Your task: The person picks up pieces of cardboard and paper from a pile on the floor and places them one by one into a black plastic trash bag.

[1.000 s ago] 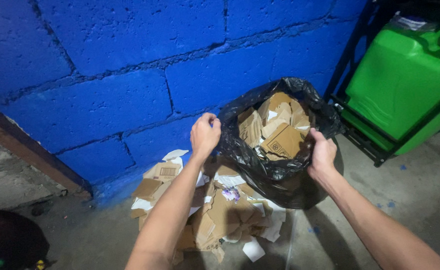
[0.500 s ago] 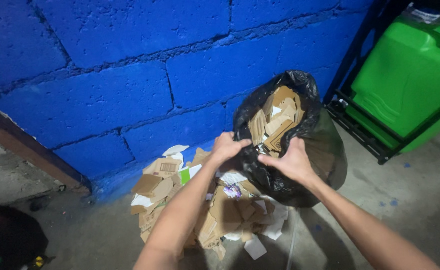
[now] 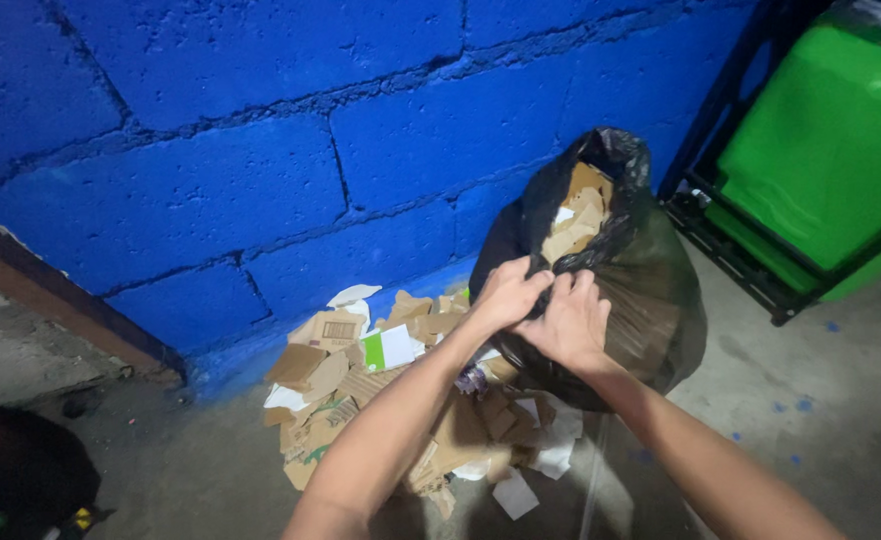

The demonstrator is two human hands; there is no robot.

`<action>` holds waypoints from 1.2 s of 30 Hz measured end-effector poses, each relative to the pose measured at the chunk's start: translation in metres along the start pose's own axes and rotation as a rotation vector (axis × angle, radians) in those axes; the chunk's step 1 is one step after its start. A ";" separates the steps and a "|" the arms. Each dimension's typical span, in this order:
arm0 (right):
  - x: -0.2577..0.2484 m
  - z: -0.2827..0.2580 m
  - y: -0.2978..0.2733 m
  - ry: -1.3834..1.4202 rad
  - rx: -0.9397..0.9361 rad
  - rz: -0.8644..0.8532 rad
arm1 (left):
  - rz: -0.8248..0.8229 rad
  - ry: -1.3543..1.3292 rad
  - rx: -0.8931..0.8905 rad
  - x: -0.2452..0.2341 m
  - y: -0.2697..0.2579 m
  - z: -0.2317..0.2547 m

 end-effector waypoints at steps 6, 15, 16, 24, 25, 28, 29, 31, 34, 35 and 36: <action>0.013 0.019 0.020 -0.117 -0.079 0.002 | -0.077 0.173 0.036 0.006 0.003 0.000; -0.011 0.047 0.029 -0.077 -0.182 0.062 | 0.072 0.233 -0.122 -0.023 0.005 -0.035; -0.011 0.048 0.029 -0.058 -0.197 0.057 | 0.090 0.291 -0.061 -0.025 0.003 -0.040; -0.007 0.037 0.018 0.000 -0.334 0.045 | -0.086 -0.041 0.005 -0.007 0.010 -0.025; -0.005 0.035 0.018 0.023 -0.321 0.053 | -0.091 0.002 -0.044 -0.004 0.011 -0.023; -0.003 0.030 0.018 0.078 -0.299 0.059 | -0.067 0.104 -0.142 0.007 0.015 -0.025; -0.002 0.028 0.017 0.090 -0.304 0.047 | -0.029 0.122 -0.143 0.007 0.015 -0.027; -0.001 0.025 0.013 0.110 -0.284 0.038 | 0.005 0.133 -0.186 0.005 0.014 -0.033; -0.003 0.017 0.009 0.120 -0.251 0.033 | 0.021 0.085 -0.263 -0.001 0.014 -0.033; -0.005 0.012 0.008 0.114 -0.268 0.023 | 0.044 0.053 -0.257 -0.002 0.016 -0.029; -0.005 0.005 0.007 0.107 -0.285 0.012 | 0.067 0.022 -0.250 -0.003 0.018 -0.025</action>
Point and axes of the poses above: each hand's wrist, its own y-axis towards the middle knuckle, its own x-axis out of the palm, z = x × y, the point moved 5 cm from there along y, towards the middle knuckle, and after that the axes turned 14 degrees about y, right-handed, at the moved point
